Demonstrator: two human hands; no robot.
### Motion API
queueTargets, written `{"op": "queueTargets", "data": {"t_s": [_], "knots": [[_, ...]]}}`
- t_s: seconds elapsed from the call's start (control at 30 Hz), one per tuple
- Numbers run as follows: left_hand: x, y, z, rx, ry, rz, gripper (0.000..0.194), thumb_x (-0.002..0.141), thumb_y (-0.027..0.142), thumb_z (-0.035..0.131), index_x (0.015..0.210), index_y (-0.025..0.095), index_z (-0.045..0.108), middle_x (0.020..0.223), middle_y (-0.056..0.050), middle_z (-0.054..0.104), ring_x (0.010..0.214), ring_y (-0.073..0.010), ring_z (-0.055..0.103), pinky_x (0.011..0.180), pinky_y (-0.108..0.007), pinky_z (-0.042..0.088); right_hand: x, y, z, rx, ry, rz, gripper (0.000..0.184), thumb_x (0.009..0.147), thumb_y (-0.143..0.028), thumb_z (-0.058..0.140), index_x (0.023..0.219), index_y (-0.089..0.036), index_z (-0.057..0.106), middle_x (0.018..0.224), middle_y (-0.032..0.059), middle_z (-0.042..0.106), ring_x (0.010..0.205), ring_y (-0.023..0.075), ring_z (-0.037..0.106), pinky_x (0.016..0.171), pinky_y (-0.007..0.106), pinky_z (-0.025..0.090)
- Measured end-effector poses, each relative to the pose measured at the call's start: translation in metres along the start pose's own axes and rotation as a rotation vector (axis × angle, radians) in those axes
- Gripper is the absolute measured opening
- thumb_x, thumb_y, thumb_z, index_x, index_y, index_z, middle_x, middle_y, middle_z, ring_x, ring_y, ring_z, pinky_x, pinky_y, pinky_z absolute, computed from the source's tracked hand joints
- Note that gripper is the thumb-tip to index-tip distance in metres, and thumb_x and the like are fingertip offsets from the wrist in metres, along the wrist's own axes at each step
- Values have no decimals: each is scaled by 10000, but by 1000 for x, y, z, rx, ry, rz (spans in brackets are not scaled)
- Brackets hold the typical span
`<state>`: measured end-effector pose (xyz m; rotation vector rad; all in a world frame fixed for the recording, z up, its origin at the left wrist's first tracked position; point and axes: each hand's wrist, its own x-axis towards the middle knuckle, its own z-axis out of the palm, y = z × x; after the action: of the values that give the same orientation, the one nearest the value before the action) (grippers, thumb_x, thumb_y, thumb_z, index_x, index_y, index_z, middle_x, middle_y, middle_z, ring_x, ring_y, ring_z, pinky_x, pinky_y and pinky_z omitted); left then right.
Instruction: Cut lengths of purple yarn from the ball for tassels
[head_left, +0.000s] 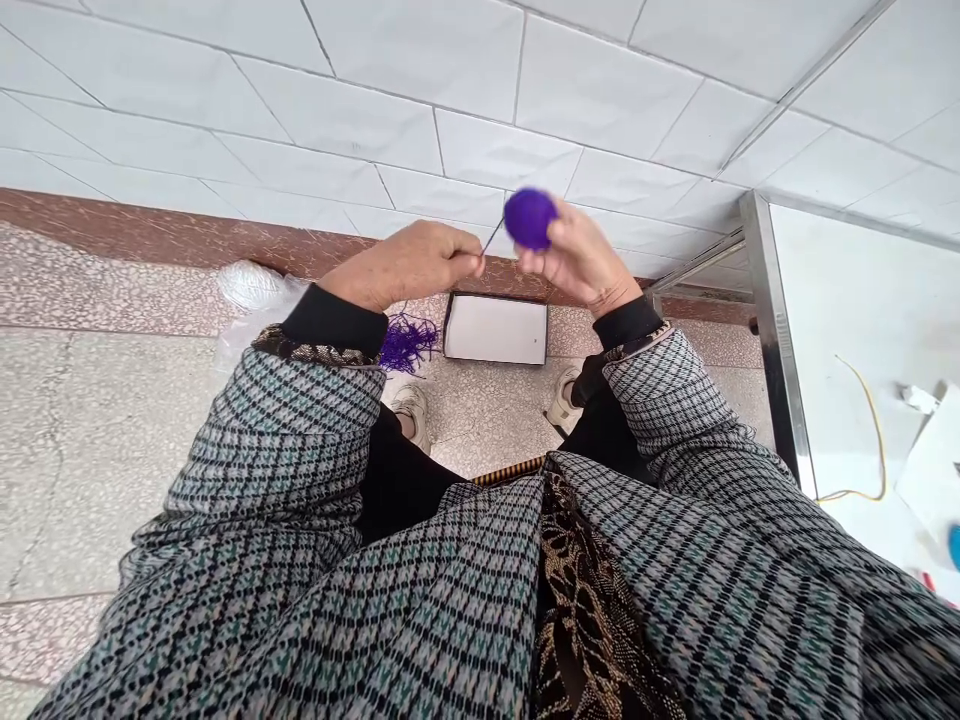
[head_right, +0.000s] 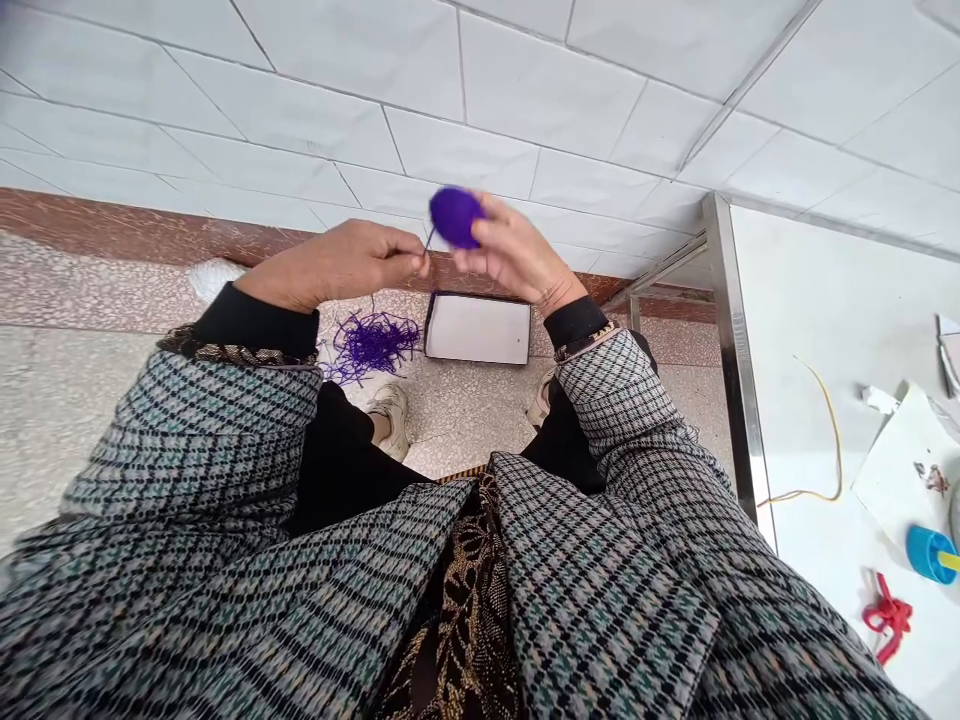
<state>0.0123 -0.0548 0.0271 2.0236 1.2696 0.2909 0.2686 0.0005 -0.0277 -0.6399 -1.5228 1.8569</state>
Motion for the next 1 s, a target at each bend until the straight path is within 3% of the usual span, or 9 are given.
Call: {"op": "queueTargets", "data": {"t_s": [0.1,0.17,0.3,0.4,0.53,0.67,0.83,0.93,1.0], "knots": [[3,3,16,-5,-116,91,283,988,365,553,859,175,717,805,-30,686,775,-165,591,796,-315,430,8,2,0,-78,335,1,396,1152,-472,805,1328,-223,552,1116,23,670,956,114,744,803,169,609],[1,6,19,11,-125,131,313,994,388,553,914,171,764,863,-40,731,816,-177,637,819,-309,449,9,4,4,-204,360,111,319,1121,-331,817,1254,-210,554,1031,4,656,839,101,697,724,160,572],[-9,3,4,22,14,56,336,1008,379,563,983,150,807,893,-54,727,892,-195,631,892,-328,474,0,5,12,-356,-124,346,466,887,-178,967,1184,-182,608,942,-14,675,726,100,627,619,163,532],[-12,-8,-5,10,80,-34,320,1027,363,571,990,149,805,829,-39,679,874,-186,567,912,-337,469,-6,0,15,-148,-306,230,570,862,-292,1009,1256,-187,610,1019,-4,691,781,99,662,698,182,600],[-7,-18,5,-24,-22,-15,331,1022,395,561,962,157,783,813,-28,653,831,-179,572,883,-333,483,0,-6,18,51,134,4,513,1045,-479,871,1341,-216,546,1121,11,661,897,110,722,828,215,649],[-4,-12,19,-25,-177,109,366,1002,432,551,959,168,801,830,-22,688,864,-187,660,905,-304,524,7,-5,26,-160,367,131,236,1128,-249,738,1235,-208,532,1040,0,651,803,95,667,747,184,589],[-7,-19,10,-65,-115,64,360,1003,457,641,1005,157,839,863,-41,707,903,-213,687,972,-351,565,1,-1,28,-546,-170,330,367,914,-58,879,1155,-165,625,917,-19,667,695,85,560,573,158,430],[-7,-31,2,-64,-90,30,350,1000,444,660,979,147,843,830,-42,685,866,-213,668,962,-381,572,-3,1,19,-330,-452,287,455,898,-183,960,1232,-165,652,1026,19,713,797,111,642,668,178,545],[-5,-36,1,-66,-70,30,354,1006,442,644,985,149,841,842,-42,699,845,-208,654,948,-383,573,-3,2,13,-120,-423,195,583,889,-317,991,1317,-171,623,1111,38,715,880,131,689,763,218,619]]}}
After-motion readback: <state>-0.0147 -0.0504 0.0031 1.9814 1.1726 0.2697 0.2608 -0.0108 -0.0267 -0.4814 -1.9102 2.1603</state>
